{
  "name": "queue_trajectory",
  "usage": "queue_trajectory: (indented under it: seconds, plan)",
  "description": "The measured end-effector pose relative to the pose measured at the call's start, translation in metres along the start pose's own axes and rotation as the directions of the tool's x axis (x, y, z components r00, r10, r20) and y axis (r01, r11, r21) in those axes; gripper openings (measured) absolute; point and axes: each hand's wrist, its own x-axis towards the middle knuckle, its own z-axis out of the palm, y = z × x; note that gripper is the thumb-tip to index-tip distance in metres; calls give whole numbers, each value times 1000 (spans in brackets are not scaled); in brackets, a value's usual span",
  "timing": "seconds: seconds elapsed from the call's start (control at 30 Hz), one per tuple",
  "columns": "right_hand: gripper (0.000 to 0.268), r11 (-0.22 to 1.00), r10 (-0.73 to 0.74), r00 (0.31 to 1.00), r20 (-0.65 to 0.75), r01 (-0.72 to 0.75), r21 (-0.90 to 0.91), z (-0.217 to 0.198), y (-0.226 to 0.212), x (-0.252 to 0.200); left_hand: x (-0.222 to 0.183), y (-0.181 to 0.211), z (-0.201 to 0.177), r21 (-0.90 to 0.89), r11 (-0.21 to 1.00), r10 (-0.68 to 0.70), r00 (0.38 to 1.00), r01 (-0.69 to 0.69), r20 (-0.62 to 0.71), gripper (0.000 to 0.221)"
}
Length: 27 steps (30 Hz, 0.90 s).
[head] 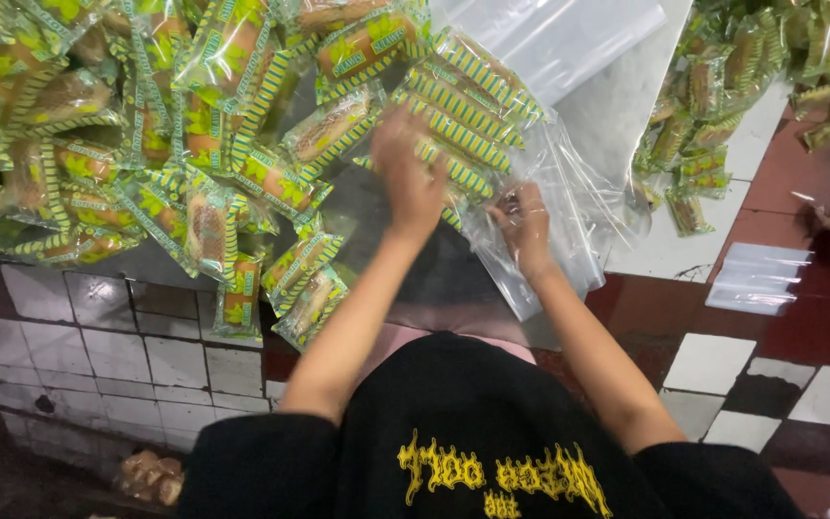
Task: Packing individually wrapped bread packages into larger plastic bags at a commercial bakery.
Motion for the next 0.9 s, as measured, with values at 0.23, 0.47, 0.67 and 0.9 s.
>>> queue_trajectory:
  seconds: [0.23, 0.47, 0.67, 0.9]
  plan:
    - [46, 844, -465, 884, 53, 461, -274, 23, 6, -2, -108, -35, 43, -717, 345, -857, 515, 606, 23, 71]
    - [17, 887, -405, 910, 90, 414, -203, 33, 9, -1, -77, -22, 28, -453, 179, -853, 367, 873, 371, 109]
    - [37, 830, -246, 959, 144, 285, -480, 40, 13, 1, -75, -11, 20, -400, 214, -850, 372, 891, 374, 98]
    - [35, 754, -358, 914, 192, 404, -517, 87, 109, 2, -73, -3, 16, -320, 190, -807, 333, 928, 488, 105]
